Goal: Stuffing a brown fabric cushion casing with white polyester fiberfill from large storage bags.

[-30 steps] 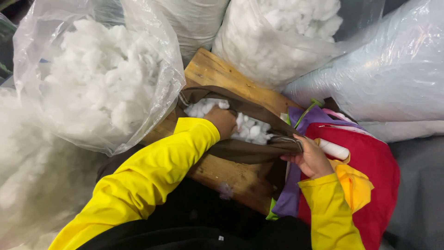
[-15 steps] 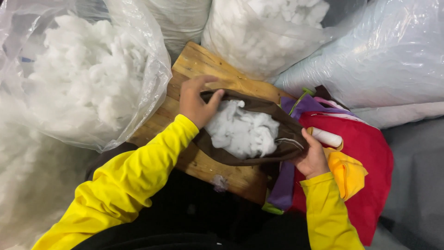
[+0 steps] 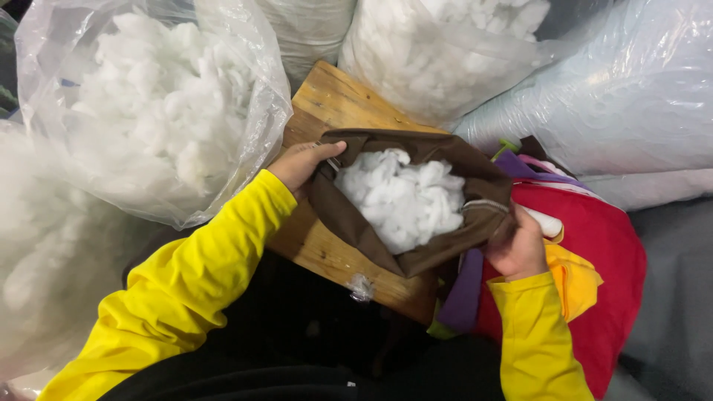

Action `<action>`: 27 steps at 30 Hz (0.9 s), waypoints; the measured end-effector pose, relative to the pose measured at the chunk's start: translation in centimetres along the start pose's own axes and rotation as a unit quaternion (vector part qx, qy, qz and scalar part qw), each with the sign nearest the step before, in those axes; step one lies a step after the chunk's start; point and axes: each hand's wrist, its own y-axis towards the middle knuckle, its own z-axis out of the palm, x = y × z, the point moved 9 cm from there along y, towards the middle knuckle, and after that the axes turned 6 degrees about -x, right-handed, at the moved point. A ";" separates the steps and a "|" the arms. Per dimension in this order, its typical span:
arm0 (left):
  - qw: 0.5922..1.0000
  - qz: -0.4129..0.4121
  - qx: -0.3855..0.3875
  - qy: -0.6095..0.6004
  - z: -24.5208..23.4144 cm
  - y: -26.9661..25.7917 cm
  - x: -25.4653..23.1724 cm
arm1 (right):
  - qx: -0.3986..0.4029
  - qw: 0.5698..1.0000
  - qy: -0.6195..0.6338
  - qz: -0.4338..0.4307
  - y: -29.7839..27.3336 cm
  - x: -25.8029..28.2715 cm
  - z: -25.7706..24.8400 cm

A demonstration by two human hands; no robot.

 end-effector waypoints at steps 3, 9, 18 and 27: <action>0.997 -0.014 0.070 -0.031 0.4 0.9 -1.1 | 0.052 0.997 0.022 -0.059 -0.5 3.0 -0.7; 0.980 0.132 0.144 -0.031 4.3 -6.7 -8.4 | 0.049 0.899 -0.279 -0.335 -1.2 5.7 -1.7; 0.951 0.191 0.231 -0.077 3.3 -4.3 -7.6 | -0.102 0.583 -0.570 -0.571 -9.5 9.5 2.7; 0.882 0.409 0.135 0.189 3.4 -8.4 -12.3 | -0.173 0.441 -0.612 -0.634 -12.8 9.0 5.3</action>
